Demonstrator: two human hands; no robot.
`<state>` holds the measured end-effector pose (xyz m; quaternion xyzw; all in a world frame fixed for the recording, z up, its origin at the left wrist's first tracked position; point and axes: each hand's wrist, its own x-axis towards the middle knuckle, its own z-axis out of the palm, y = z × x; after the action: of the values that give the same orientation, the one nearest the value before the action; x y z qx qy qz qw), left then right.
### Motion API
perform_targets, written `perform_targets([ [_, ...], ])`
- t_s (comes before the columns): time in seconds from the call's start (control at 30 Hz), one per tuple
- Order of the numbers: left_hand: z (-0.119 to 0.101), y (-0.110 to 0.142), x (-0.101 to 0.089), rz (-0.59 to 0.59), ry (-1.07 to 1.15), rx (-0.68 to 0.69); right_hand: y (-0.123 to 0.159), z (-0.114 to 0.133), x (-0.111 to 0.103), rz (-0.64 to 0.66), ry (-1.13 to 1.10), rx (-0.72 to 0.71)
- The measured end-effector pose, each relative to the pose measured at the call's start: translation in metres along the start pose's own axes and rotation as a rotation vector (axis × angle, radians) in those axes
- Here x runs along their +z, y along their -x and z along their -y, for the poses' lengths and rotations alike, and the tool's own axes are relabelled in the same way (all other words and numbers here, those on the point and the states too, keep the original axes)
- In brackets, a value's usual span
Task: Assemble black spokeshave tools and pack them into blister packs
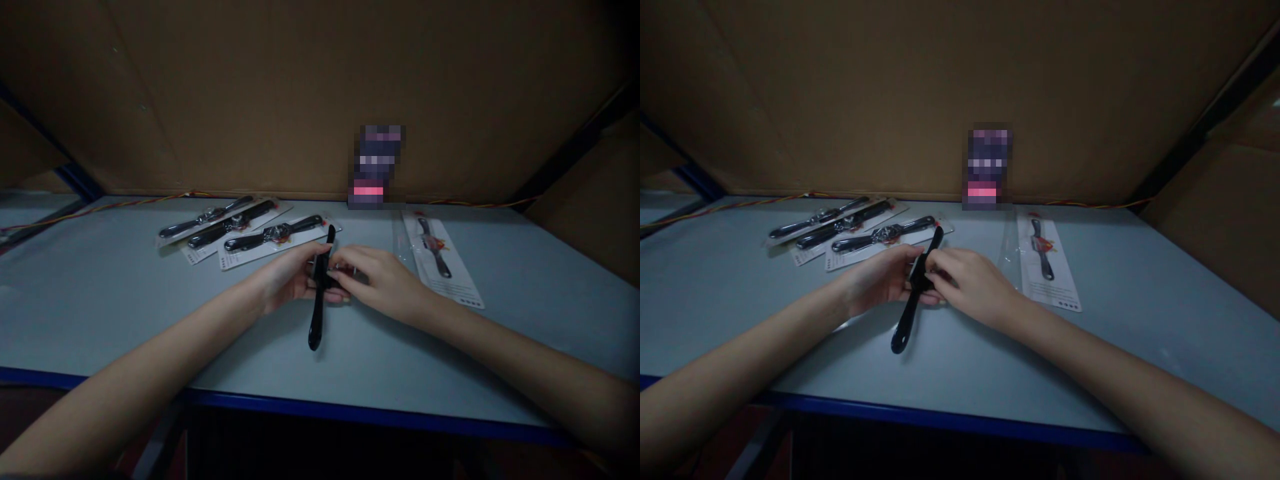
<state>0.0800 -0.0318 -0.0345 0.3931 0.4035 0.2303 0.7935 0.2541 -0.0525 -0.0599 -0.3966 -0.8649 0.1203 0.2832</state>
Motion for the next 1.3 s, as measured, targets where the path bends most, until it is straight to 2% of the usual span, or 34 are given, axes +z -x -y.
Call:
perform_targets([
  [0.2, 0.000, -0.001, -0.002, 0.009, -0.032, -0.010, 0.000, -0.004, 0.001, -0.025, -0.033, -0.106],
  [0.33, 0.002, -0.002, -0.003, 0.028, -0.026, -0.001, 0.000, 0.001, -0.002, -0.031, -0.132, -0.078],
  [0.47, 0.003, -0.001, -0.003, 0.016, -0.006, 0.011, 0.000, 0.001, -0.001, -0.049, -0.101, -0.090],
  [0.57, 0.002, -0.001, -0.002, 0.028, -0.007, -0.009, -0.001, -0.004, -0.001, -0.045, 0.005, -0.178],
  [0.73, 0.001, -0.001, -0.002, 0.040, -0.005, -0.011, 0.000, -0.008, -0.007, -0.009, 0.320, -0.405],
  [0.97, -0.002, 0.000, -0.003, 0.012, -0.120, -0.079, 0.000, -0.001, -0.014, 0.015, 0.351, -0.587],
  [1.1, -0.002, -0.001, -0.004, -0.020, -0.127, -0.058, 0.000, -0.001, -0.012, -0.016, 0.123, -0.501],
  [1.2, -0.002, -0.002, -0.005, -0.042, -0.103, 0.006, 0.000, 0.000, -0.011, -0.125, -0.028, -0.316],
  [1.3, -0.003, -0.002, -0.004, -0.039, -0.074, 0.015, 0.000, 0.001, -0.008, -0.179, 0.023, -0.092],
])
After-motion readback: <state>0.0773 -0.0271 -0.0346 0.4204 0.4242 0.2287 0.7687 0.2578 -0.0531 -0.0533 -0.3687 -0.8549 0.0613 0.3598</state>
